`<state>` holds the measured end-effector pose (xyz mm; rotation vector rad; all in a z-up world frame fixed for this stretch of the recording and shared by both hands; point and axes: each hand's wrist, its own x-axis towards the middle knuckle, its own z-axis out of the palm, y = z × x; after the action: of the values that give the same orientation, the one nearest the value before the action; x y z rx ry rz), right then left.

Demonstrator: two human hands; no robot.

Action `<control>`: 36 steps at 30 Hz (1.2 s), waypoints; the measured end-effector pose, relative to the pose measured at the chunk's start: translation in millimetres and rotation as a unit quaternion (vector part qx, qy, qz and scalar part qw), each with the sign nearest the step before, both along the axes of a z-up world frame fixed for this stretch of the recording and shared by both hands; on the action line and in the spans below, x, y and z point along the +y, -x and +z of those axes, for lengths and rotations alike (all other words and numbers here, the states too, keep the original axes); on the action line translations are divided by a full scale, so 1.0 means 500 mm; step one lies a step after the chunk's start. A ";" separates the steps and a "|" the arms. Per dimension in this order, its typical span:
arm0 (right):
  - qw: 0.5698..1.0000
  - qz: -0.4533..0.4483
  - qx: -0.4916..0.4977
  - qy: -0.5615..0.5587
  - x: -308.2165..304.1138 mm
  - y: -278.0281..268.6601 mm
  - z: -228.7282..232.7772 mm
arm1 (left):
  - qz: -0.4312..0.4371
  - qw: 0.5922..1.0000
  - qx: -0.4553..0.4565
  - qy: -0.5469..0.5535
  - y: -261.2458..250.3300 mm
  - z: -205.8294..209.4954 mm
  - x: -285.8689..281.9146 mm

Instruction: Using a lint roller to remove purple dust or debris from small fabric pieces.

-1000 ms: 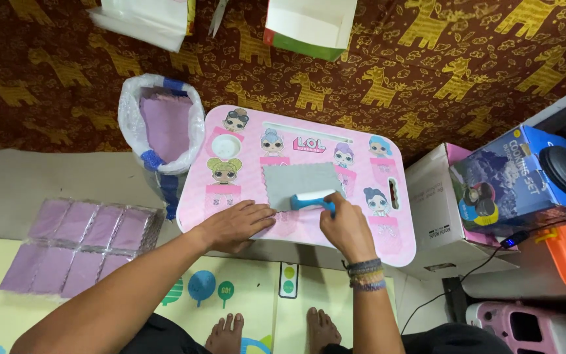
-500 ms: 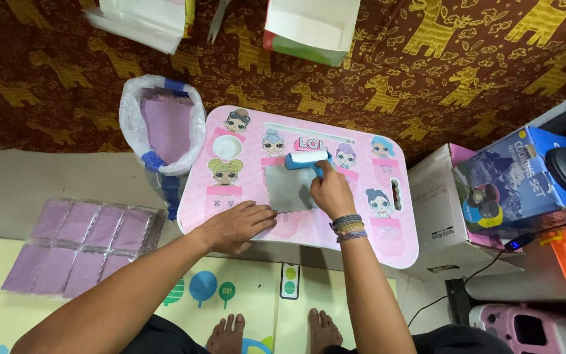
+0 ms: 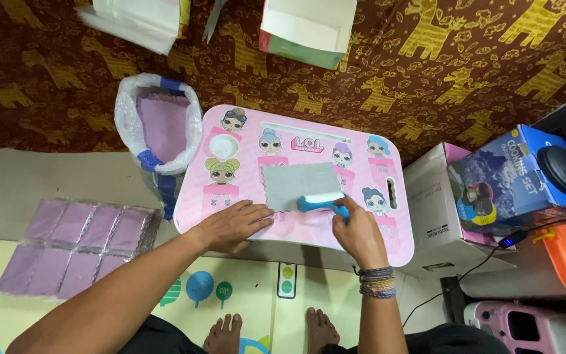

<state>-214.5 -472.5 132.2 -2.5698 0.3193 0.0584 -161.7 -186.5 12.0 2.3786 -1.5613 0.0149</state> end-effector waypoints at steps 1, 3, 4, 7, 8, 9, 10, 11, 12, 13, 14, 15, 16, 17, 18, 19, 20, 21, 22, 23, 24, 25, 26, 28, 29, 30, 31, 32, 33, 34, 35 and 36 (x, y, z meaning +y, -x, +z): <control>1.000 0.001 -0.001 0.000 -0.008 -0.009 -0.010 | 0.001 1.000 -0.001 0.000 -0.001 0.002 0.000; 0.999 0.001 -0.025 0.021 -0.023 -0.025 -0.031 | -0.001 1.000 -0.001 0.004 -0.001 0.005 0.000; 0.999 0.002 -0.025 0.021 -0.024 -0.042 -0.045 | 0.000 1.000 -0.001 0.005 -0.001 0.004 0.000; 0.997 0.027 -0.067 0.033 -0.028 -0.099 -0.081 | -0.002 1.000 0.000 0.003 -0.003 0.004 0.000; 0.996 0.032 -0.071 0.032 -0.027 -0.122 -0.091 | -0.001 1.000 0.000 0.001 -0.003 0.006 -0.001; 0.996 0.036 -0.074 0.030 -0.025 -0.144 -0.101 | 0.000 1.000 0.000 -0.001 -0.002 0.008 0.000; 0.996 0.034 -0.074 0.029 -0.021 -0.157 -0.104 | -0.001 1.000 0.001 -0.003 -0.002 0.009 -0.001; 0.996 0.034 -0.077 0.021 -0.017 -0.172 -0.107 | 0.000 1.000 0.000 -0.006 -0.001 0.011 -0.001; 0.996 0.033 -0.081 0.014 -0.013 -0.186 -0.110 | 0.001 1.000 0.000 -0.010 -0.001 0.012 -0.002; 0.996 0.033 -0.081 0.014 -0.014 -0.186 -0.111 | 0.001 1.000 -0.001 -0.010 -0.002 0.013 -0.002; 0.995 0.038 -0.087 0.007 -0.014 -0.186 -0.112 | 0.002 1.000 0.000 -0.011 -0.003 0.013 -0.001; 0.995 0.044 -0.092 0.000 -0.015 -0.185 -0.114 | 0.003 1.000 0.001 -0.011 -0.002 0.012 -0.001; 0.995 0.045 -0.091 0.000 -0.022 -0.173 -0.119 | 0.003 1.000 0.002 -0.011 -0.002 0.011 0.000; 0.994 0.045 -0.097 -0.013 -0.031 -0.162 -0.123 | 0.003 1.000 0.004 -0.009 -0.002 0.010 0.001; 0.993 0.046 -0.104 -0.027 -0.039 -0.151 -0.128 | 0.004 1.000 0.006 -0.007 -0.003 0.009 0.001; 0.993 0.046 -0.102 -0.026 -0.041 -0.123 -0.115 | 0.003 1.000 0.008 -0.006 -0.001 0.009 0.000; 0.996 0.035 -0.084 -0.023 -0.044 -0.096 -0.101 | 0.003 1.000 0.009 -0.007 0.000 0.010 -0.001; 0.997 0.023 -0.068 -0.021 -0.046 -0.071 -0.087 | 0.002 1.000 0.009 -0.010 -0.002 0.011 -0.001; 0.997 0.022 -0.067 -0.021 -0.045 -0.053 -0.068 | 0.001 1.000 0.010 -0.010 -0.003 0.009 -0.001; 0.999 -0.008 -0.040 -0.027 -0.043 -0.036 -0.049 | 0.003 1.000 0.009 -0.012 -0.003 0.007 -0.001; 0.999 -0.038 -0.012 -0.033 -0.041 -0.018 -0.030 | 0.005 1.000 0.008 -0.014 -0.002 0.005 -0.001; 0.999 -0.039 -0.012 -0.033 -0.042 -0.015 -0.025 | 0.005 1.000 0.008 -0.014 -0.003 0.004 -0.001; 0.999 -0.044 -0.023 -0.014 -0.042 -0.012 -0.018 | 0.006 1.000 0.008 -0.015 -0.004 0.004 -0.001; 0.998 -0.050 -0.034 0.005 -0.045 -0.019 -0.020 | 0.007 1.000 0.009 -0.016 -0.002 0.003 -0.001; 0.998 -0.042 -0.035 -0.003 -0.048 -0.031 -0.028 | 0.006 1.000 0.011 -0.019 -0.003 0.003 -0.001; 0.999 -0.035 -0.036 -0.012 -0.050 -0.043 -0.036 | 0.005 1.000 0.013 -0.022 -0.004 0.004 0.000; 0.999 -0.035 -0.037 -0.011 -0.057 -0.063 -0.054 | 0.005 1.000 0.012 -0.021 -0.005 0.005 -0.001; 0.998 -0.013 -0.063 0.006 -0.063 -0.083 -0.071 | 0.005 1.000 0.013 -0.020 -0.007 0.007 -0.002; 0.996 0.008 -0.088 0.023 -0.069 -0.100 -0.091 | 0.005 1.000 0.016 -0.019 -0.005 0.007 -0.001; 0.996 0.008 -0.087 0.022 -0.066 -0.120 -0.093 | 0.005 1.000 0.017 -0.019 -0.003 0.006 -0.002; 0.996 0.007 -0.087 0.016 -0.063 -0.139 -0.096 | 0.005 1.000 0.016 -0.019 -0.003 0.006 -0.001; 0.996 0.007 -0.086 0.009 -0.061 -0.159 -0.098 | 0.005 1.000 0.014 -0.019 -0.002 0.006 0.000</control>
<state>-135.1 -502.8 83.2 -2.5738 0.2387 -0.1615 -160.5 -186.6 15.0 2.4053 -1.5491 -0.0464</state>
